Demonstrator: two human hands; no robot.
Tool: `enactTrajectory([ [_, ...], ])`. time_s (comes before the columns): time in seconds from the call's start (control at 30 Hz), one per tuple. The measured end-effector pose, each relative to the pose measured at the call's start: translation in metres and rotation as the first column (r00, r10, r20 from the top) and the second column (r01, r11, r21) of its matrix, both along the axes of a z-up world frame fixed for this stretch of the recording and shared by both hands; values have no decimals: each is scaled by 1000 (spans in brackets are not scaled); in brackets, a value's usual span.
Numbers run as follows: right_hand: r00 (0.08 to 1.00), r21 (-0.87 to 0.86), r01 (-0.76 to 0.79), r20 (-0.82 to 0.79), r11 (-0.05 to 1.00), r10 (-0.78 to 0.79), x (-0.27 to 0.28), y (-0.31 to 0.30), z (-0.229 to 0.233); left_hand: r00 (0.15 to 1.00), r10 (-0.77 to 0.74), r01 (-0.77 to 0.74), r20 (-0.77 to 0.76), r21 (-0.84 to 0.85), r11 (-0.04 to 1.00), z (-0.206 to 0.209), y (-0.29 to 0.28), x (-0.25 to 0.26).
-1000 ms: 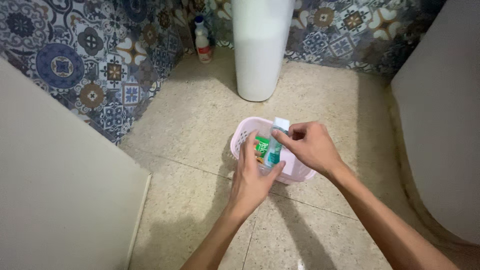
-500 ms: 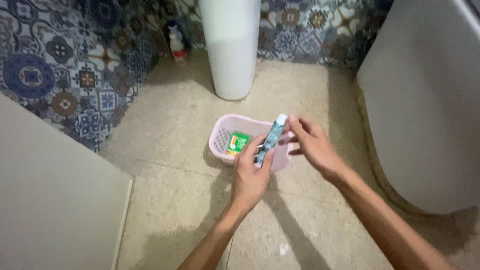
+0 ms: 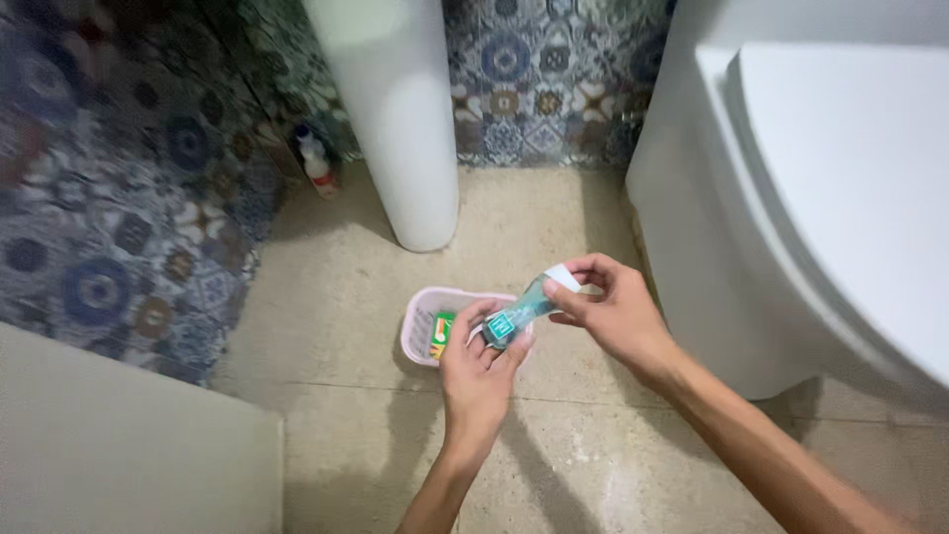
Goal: The person transfers various toiletries from a pink basket on the floor to a wire rack on the toilet tank. They handle bottles, tubes, and boxes one at a time, placing them into the rack until the basket is empty.
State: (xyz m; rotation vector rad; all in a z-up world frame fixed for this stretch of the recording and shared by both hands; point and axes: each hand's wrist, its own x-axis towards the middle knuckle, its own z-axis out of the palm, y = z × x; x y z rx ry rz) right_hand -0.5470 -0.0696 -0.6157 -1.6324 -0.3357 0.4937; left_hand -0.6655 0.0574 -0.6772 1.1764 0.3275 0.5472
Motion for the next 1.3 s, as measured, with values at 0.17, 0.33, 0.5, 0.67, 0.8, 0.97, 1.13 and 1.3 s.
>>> enactTrajectory([
  [0.17,998,-52,-30,-60,998,27,3,-5,117,997,38,-34,-61,69,997,120,3,-4],
  [0.33,987,11,-149,60,989,148,-1,-19,245,991,92,-46,-93,412,910,263,2,-2],
  [0.5,940,-319,-268,117,909,319,-10,-41,387,1000,16,-6,-16,498,867,408,6,-1],
  [0.67,886,-390,-227,297,892,355,3,-39,511,998,-67,50,12,535,843,528,15,12],
  [0.8,853,-351,-179,409,919,323,18,-40,596,993,-71,-6,95,636,771,614,20,29],
  [0.97,806,-345,-119,514,931,293,34,-50,678,989,-113,29,97,618,786,694,22,54],
  [1.13,857,-225,-85,480,971,186,49,-55,722,964,-198,82,178,509,857,738,18,86],
  [1.3,849,-112,47,528,993,19,36,-45,735,858,-278,155,432,298,942,753,13,125],
])
